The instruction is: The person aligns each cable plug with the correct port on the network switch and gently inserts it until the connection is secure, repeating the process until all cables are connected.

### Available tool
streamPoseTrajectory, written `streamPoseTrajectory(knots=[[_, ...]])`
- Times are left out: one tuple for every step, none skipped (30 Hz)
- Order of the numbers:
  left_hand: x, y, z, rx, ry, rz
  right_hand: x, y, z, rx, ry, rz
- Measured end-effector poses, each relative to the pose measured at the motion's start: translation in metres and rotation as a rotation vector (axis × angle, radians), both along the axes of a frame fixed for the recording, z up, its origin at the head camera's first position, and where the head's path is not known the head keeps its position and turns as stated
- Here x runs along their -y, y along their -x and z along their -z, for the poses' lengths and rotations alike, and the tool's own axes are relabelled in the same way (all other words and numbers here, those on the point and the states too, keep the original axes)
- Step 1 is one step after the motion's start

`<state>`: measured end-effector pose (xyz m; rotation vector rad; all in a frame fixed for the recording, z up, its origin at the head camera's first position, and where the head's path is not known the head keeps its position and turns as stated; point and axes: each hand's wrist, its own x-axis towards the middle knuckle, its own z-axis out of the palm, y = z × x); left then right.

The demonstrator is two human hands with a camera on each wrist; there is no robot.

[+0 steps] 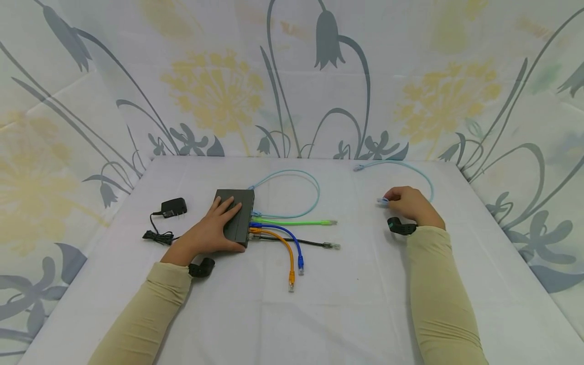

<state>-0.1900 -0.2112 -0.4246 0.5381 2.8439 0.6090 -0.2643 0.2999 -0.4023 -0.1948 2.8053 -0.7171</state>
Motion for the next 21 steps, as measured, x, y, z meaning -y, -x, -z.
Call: streamPoseTrajectory(knots=[[0.0, 0.0, 0.0, 0.0, 0.0, 0.0, 0.001, 0.001, 0.0, -0.005, 0.003, -0.003], [0.0, 0.0, 0.0, -0.001, 0.001, -0.001, 0.002, 0.002, 0.001, -0.012, 0.004, -0.008], [0.0, 0.001, 0.0, -0.001, 0.001, -0.001, 0.003, 0.002, 0.002, -0.017, 0.007, -0.012], [0.0, 0.001, 0.0, -0.001, 0.001, -0.001, 0.004, 0.003, 0.003, -0.022, 0.006, -0.016], [0.0, 0.001, 0.001, 0.0, 0.001, -0.001, 0.005, 0.004, 0.003, -0.023, 0.006, -0.019], [0.0, 0.001, 0.001, 0.0, 0.001, -0.001, 0.006, 0.005, 0.004, -0.025, 0.006, -0.024], [0.0, 0.001, 0.001, 0.001, 0.001, -0.001, 0.007, 0.005, 0.004, -0.026, 0.007, -0.03], [0.0, 0.001, 0.001, 0.001, 0.001, -0.001, 0.009, 0.005, 0.004, -0.027, 0.006, -0.036], [0.001, 0.001, 0.001, 0.001, 0.001, -0.001, 0.01, 0.005, 0.004, -0.027, 0.007, -0.042], [0.001, 0.001, 0.001, 0.0, 0.001, 0.0, 0.011, 0.005, 0.003, -0.029, 0.004, -0.047], [0.001, 0.001, 0.001, 0.001, 0.001, 0.0, 0.013, 0.005, 0.003, -0.031, 0.005, -0.051], [0.001, 0.001, 0.001, 0.001, 0.0, 0.0, 0.014, 0.005, 0.003, -0.035, 0.004, -0.057], [0.001, 0.001, 0.001, 0.001, -0.001, 0.0, 0.016, 0.005, 0.002, -0.037, 0.005, -0.063], [0.001, 0.001, 0.001, 0.001, -0.002, 0.0, 0.018, 0.005, 0.002, -0.04, 0.006, -0.066], [0.001, 0.001, 0.001, 0.002, -0.003, 0.001, 0.019, 0.005, 0.003, -0.043, 0.007, -0.071], [0.0, 0.001, 0.001, 0.002, -0.003, 0.001, 0.02, 0.006, 0.003, -0.045, 0.007, -0.076], [0.0, 0.001, 0.001, 0.003, -0.003, 0.001, 0.021, 0.006, 0.004, -0.043, 0.01, -0.076], [0.0, 0.002, 0.001, 0.003, -0.003, 0.001, 0.023, 0.007, 0.004, -0.041, 0.01, -0.076], [0.0, 0.002, 0.001, 0.004, -0.004, 0.0, 0.024, 0.007, 0.005, -0.041, 0.01, -0.078], [0.0, 0.002, 0.001, 0.004, -0.006, -0.001, 0.025, 0.008, 0.005, -0.041, 0.01, -0.079], [0.0, 0.002, 0.001, 0.004, -0.007, -0.001, 0.025, 0.008, 0.006, -0.041, 0.008, -0.081]])
